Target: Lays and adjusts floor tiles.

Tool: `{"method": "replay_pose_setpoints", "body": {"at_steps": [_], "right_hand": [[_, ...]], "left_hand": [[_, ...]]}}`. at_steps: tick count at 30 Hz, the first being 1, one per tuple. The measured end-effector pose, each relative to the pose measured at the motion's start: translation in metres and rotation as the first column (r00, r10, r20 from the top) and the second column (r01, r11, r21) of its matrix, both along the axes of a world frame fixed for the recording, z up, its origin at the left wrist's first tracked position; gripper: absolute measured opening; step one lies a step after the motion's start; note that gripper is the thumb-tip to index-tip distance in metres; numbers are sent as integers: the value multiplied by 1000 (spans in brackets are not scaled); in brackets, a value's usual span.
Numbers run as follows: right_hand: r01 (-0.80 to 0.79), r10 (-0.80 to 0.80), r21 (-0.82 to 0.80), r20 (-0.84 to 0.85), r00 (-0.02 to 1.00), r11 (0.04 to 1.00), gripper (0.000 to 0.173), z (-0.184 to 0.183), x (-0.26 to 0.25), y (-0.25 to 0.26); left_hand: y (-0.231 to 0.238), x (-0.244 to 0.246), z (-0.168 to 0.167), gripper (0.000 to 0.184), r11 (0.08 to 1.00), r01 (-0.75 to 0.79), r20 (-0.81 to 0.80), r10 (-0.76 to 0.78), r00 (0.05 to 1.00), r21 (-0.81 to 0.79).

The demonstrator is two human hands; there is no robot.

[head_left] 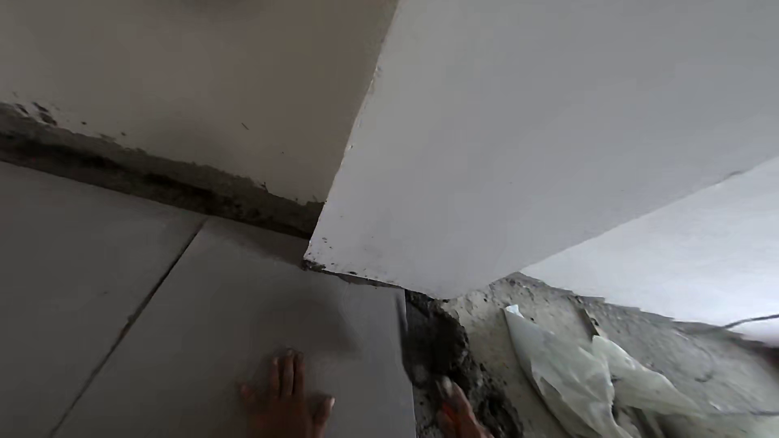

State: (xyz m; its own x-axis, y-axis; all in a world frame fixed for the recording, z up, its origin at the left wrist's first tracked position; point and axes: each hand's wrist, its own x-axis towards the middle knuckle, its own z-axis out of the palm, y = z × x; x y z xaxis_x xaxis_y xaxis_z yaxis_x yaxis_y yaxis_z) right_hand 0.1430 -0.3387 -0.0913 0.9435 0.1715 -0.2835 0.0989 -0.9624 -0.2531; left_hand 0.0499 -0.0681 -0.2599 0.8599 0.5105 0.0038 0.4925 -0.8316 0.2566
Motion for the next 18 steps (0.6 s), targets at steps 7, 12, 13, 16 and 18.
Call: {"method": "replay_pose_setpoints", "body": {"at_steps": [7,12,13,16,18], "right_hand": [[-354,280,-296,-264,923,887,60,30,61,151],[-219,165,-301,-195,967,928,58,30,102,109],[-200,150,-293,-185,971,935,58,30,108,91],[-143,95,-298,-170,981,944,59,31,120,48],[-115,63,-316,-170,983,942,58,35,123,30]], "left_hand": [[-1,-2,-6,115,1000,-4,89,2,996,19],[-2,-1,-6,114,1000,-13,83,11,996,22],[-1,-1,-5,113,1000,-14,75,12,997,22],[-2,-1,-1,113,999,-12,49,10,999,33],[-3,-1,-2,114,999,-15,49,13,999,34]]}}
